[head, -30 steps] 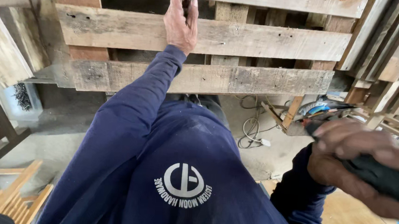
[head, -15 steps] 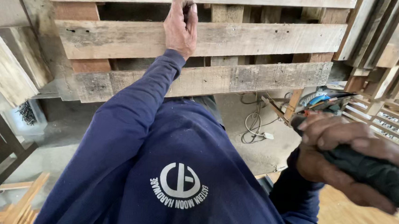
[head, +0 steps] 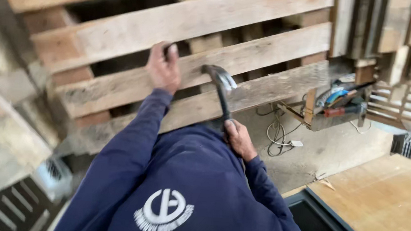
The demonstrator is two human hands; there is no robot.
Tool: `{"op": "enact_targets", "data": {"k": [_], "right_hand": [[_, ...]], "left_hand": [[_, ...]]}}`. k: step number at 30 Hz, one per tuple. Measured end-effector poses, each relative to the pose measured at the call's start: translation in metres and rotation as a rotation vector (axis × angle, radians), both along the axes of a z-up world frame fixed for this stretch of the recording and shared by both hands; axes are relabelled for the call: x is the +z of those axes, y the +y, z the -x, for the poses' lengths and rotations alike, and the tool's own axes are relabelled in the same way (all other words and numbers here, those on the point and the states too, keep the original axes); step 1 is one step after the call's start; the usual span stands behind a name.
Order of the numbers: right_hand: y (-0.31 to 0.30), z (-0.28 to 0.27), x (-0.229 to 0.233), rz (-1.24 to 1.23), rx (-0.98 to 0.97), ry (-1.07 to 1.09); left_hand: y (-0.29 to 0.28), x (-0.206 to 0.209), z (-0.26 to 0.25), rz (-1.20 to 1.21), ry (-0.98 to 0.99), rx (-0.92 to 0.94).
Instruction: The person selects nails from a container and hammers them into a wooden pallet using a claw hammer. The person repeatedly positions nails and strikes them to secure the wooden planks of the pallet.
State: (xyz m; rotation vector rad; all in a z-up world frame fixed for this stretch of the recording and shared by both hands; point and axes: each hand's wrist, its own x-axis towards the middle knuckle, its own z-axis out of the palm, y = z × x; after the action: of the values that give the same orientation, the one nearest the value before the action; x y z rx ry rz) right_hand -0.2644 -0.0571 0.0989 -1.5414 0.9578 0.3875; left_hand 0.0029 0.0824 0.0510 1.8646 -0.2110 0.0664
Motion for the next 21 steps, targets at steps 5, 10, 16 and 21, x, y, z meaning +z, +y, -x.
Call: {"op": "enact_targets", "data": {"k": [5,10,16,21], "right_hand": [[-0.018,-0.011,0.01,-0.223,-0.187,-0.15],[-0.097,-0.001,0.01,-0.225,-0.24,-0.248],[-0.211,0.035,0.027,-0.168,-0.326,-0.198],[-0.287,0.051,0.033,-0.03,-0.287,-0.217]], "left_hand": [[-0.002,-0.008,0.009,-0.156,-0.111,0.017],[-0.042,-0.02,0.005,0.555,0.658,0.22],[-0.165,0.018,0.078,1.259,1.441,0.072],[-0.263,0.038,0.167,1.006,1.585,-0.179]]}}
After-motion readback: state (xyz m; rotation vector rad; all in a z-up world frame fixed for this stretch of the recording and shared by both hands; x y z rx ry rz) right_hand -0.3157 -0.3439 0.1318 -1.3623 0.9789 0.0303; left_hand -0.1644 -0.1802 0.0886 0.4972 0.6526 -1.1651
